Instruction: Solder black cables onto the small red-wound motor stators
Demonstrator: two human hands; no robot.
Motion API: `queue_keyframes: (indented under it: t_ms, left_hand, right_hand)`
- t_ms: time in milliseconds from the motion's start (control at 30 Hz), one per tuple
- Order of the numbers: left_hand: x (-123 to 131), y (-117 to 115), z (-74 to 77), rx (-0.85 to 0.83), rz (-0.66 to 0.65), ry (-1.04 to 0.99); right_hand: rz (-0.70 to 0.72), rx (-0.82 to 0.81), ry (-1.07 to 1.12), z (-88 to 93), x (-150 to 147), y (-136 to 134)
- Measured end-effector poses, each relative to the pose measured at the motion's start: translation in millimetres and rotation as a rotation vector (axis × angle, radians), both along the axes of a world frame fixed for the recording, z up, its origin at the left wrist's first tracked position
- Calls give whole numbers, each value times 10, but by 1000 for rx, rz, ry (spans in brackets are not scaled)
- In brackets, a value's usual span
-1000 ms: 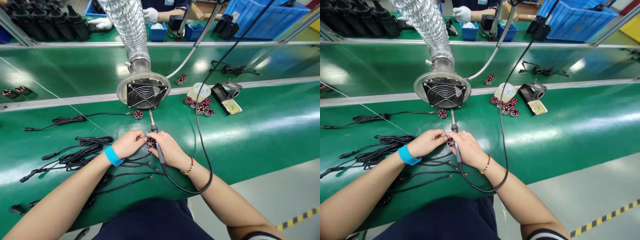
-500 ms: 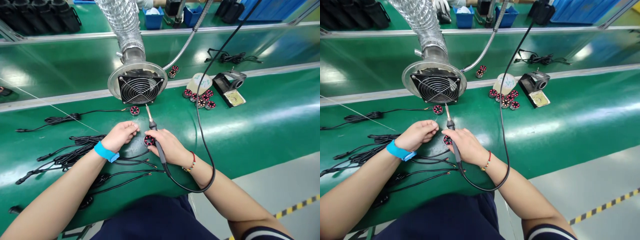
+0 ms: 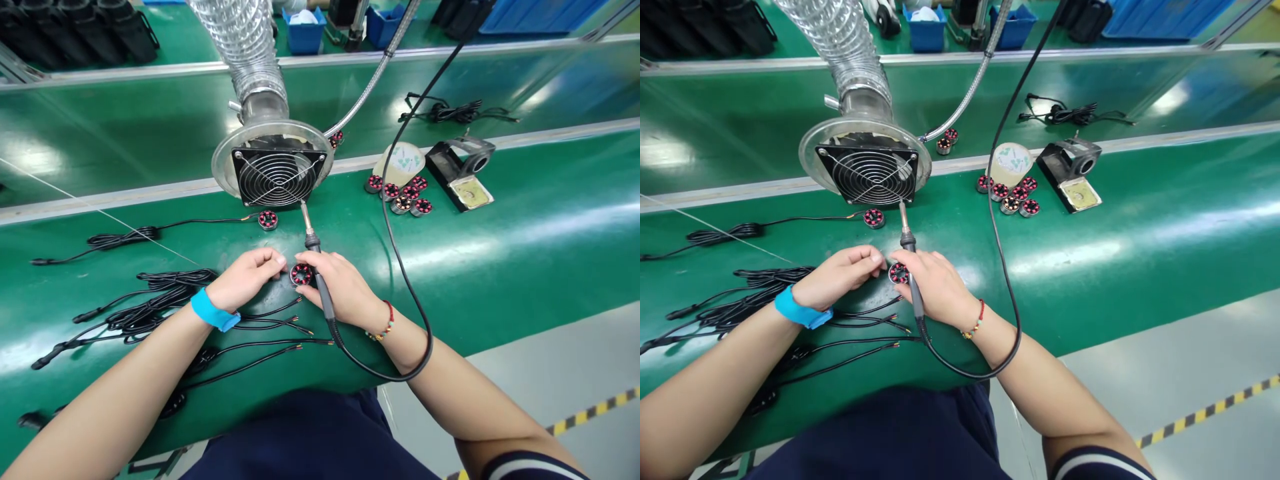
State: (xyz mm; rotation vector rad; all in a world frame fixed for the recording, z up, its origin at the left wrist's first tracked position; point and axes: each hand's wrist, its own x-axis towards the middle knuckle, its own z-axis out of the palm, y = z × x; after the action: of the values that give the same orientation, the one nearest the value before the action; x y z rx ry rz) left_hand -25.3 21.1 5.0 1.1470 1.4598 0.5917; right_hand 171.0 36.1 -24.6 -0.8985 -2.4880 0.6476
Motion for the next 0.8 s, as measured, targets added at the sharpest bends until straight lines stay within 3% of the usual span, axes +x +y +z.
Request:
queue_keyframes:
  t_ms: [267, 467, 567, 700, 800]
  left_hand:
    - [36, -52, 4, 49, 39, 33]
    - [103, -115, -13, 88, -126, 81]
    - [86, -146, -51, 377, -207, 314]
    - [14, -165, -104, 841, -490, 746]
    - [-49, -141, -115, 969, -540, 937]
  right_hand:
    - [-75, 49, 84, -19, 12, 0]
    - [-125, 40, 80, -23, -10, -6]
    - [-118, 0, 35, -7, -25, -6]
    - [-79, -18, -50, 10, -31, 2]
    - [-60, -9, -103, 19, -29, 3]
